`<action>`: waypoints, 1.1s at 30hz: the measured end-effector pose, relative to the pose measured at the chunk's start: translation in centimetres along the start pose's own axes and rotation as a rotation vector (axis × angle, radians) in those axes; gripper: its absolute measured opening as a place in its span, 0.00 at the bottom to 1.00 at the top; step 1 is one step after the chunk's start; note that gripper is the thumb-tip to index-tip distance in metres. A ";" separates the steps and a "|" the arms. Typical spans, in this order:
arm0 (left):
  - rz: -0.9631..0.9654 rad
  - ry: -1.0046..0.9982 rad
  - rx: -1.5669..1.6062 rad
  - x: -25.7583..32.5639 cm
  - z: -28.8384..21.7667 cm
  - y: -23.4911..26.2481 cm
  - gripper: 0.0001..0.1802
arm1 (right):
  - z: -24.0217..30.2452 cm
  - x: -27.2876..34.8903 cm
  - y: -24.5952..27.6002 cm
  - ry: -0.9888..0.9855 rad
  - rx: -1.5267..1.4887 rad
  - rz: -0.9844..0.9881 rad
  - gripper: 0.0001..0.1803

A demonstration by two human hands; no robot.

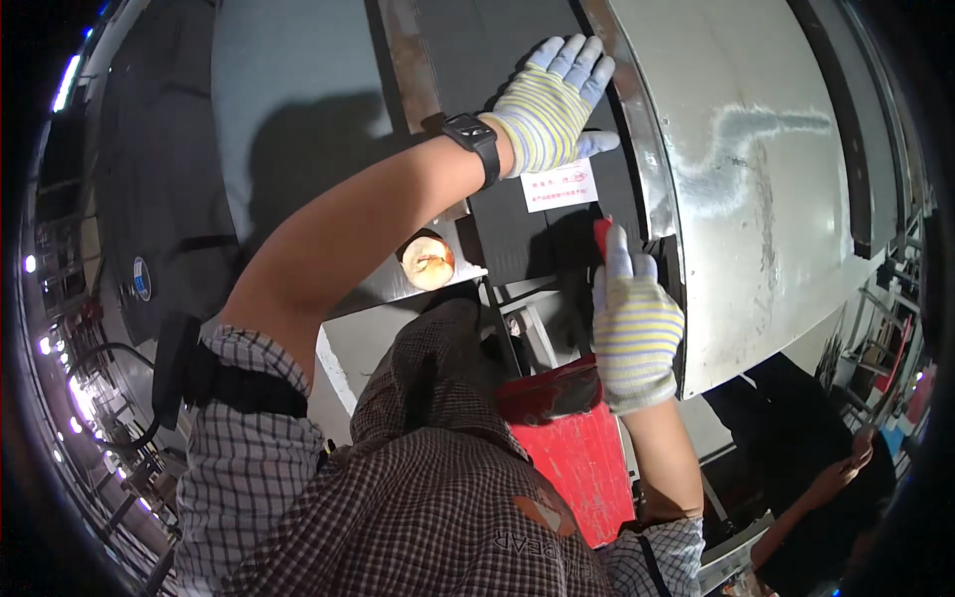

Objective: Applying product labels and adhesive tape to large dark gray foam components in a factory setting.

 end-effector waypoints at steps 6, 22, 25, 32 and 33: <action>0.004 0.013 -0.023 0.2 0.4 0.0 0.49 | 0.2 0.0 -0.8 0.082 0.047 -0.015 0.26; 0.124 0.101 0.015 2.4 -0.3 1.4 0.51 | 0.9 5.7 -1.4 -0.012 -0.212 0.034 0.31; 0.273 0.163 -0.073 0.2 -2.0 1.0 0.52 | 0.0 6.2 -0.8 -0.060 -0.136 -0.127 0.35; 0.351 0.209 -0.056 1.1 -2.0 0.5 0.52 | 0.3 6.5 -2.4 -0.059 -0.228 -0.038 0.40; 0.333 0.205 -0.059 1.6 -1.4 0.3 0.51 | 0.5 6.6 -2.3 -0.042 -0.239 -0.038 0.40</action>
Point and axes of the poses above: each hand's wrist, its own x-axis away from the middle knuckle, its own y-axis out of the back of the hand, z = x × y, the point moved 10 cm from there along -x, towards the middle knuckle, and after that the axes turned 12 degrees about x, right-handed, at the moved point
